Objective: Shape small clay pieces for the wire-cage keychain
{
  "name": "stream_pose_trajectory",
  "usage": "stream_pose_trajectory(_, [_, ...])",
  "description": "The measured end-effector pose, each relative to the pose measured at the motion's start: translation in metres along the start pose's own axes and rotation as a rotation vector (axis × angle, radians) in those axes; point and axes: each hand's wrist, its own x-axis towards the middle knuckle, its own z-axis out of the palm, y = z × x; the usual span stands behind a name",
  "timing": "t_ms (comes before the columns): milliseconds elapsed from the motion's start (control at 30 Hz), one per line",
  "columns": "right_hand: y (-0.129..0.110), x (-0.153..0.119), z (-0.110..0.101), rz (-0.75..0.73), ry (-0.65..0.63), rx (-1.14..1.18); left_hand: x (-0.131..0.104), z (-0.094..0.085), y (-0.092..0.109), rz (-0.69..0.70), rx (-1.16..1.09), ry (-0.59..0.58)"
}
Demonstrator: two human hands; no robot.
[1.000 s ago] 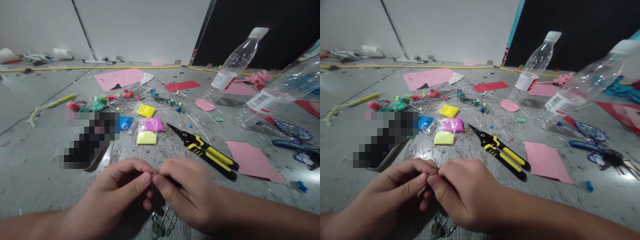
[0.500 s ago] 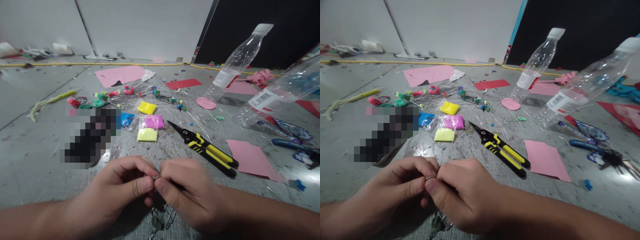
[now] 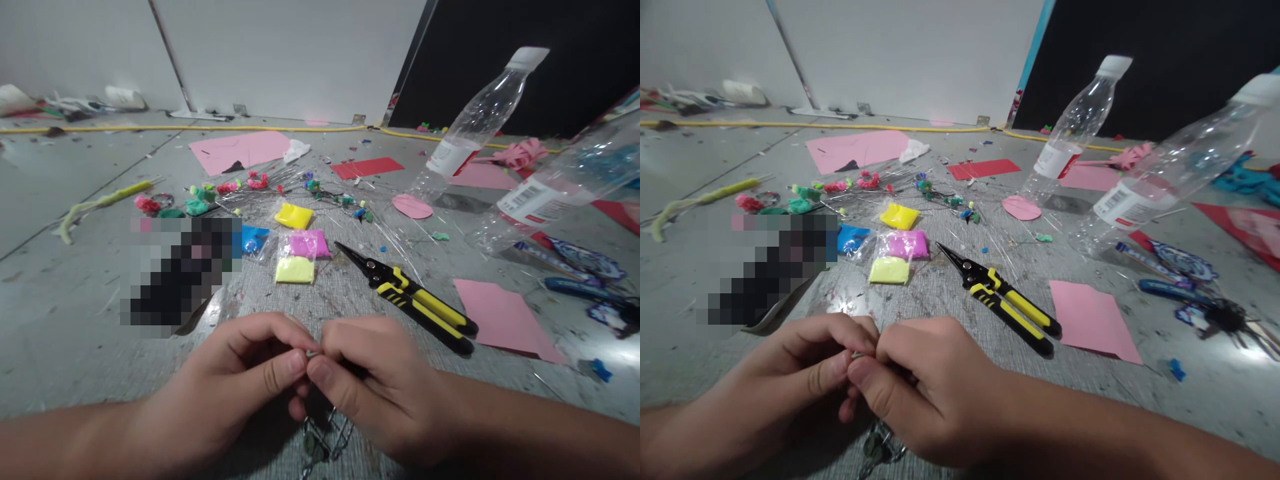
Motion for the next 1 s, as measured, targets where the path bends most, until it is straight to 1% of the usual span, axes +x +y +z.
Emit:
stream_pose_trajectory(33, [0.0000, 0.0000, 0.0000, -0.001, 0.002, 0.006, 0.0005, 0.0004, 0.0006, -0.020, 0.023, -0.043])
stream_pose_trajectory(167, [0.0005, 0.0004, 0.0002, -0.005, 0.024, 0.058, 0.0008, 0.0008, 0.0005, -0.027, 0.007, -0.039])
stream_pose_trajectory(400, [0.0001, 0.0013, -0.0019, 0.007, -0.045, 0.085, -0.0014, 0.0020, -0.0003, -0.017, -0.019, -0.061])
stream_pose_trajectory(633, [-0.0022, 0.0025, -0.0009, 0.031, -0.028, 0.175, 0.0000, 0.0036, 0.0026, 0.051, 0.079, -0.086])
stream_pose_trajectory(767, [-0.0010, 0.0019, 0.0000, 0.081, -0.032, 0.245, -0.0021, 0.0009, 0.0018, 0.052, 0.063, -0.114])
stream_pose_trajectory(800, [-0.0002, 0.0013, 0.0001, 0.106, -0.043, 0.263, -0.0025, 0.0001, 0.0020, 0.050, 0.068, -0.130])
stream_pose_trajectory(833, [0.0006, 0.0006, 0.0001, 0.137, -0.056, 0.280, -0.0027, -0.0008, 0.0023, 0.019, 0.088, -0.164])
stream_pose_trajectory(900, [0.0022, -0.0005, -0.0002, 0.213, -0.087, 0.309, -0.0027, -0.0022, 0.0031, 0.042, 0.080, -0.199])
stream_pose_trajectory(1000, [0.0030, -0.0010, -0.0012, 0.295, -0.122, 0.357, -0.0024, -0.0031, 0.0037, 0.026, 0.084, -0.208])
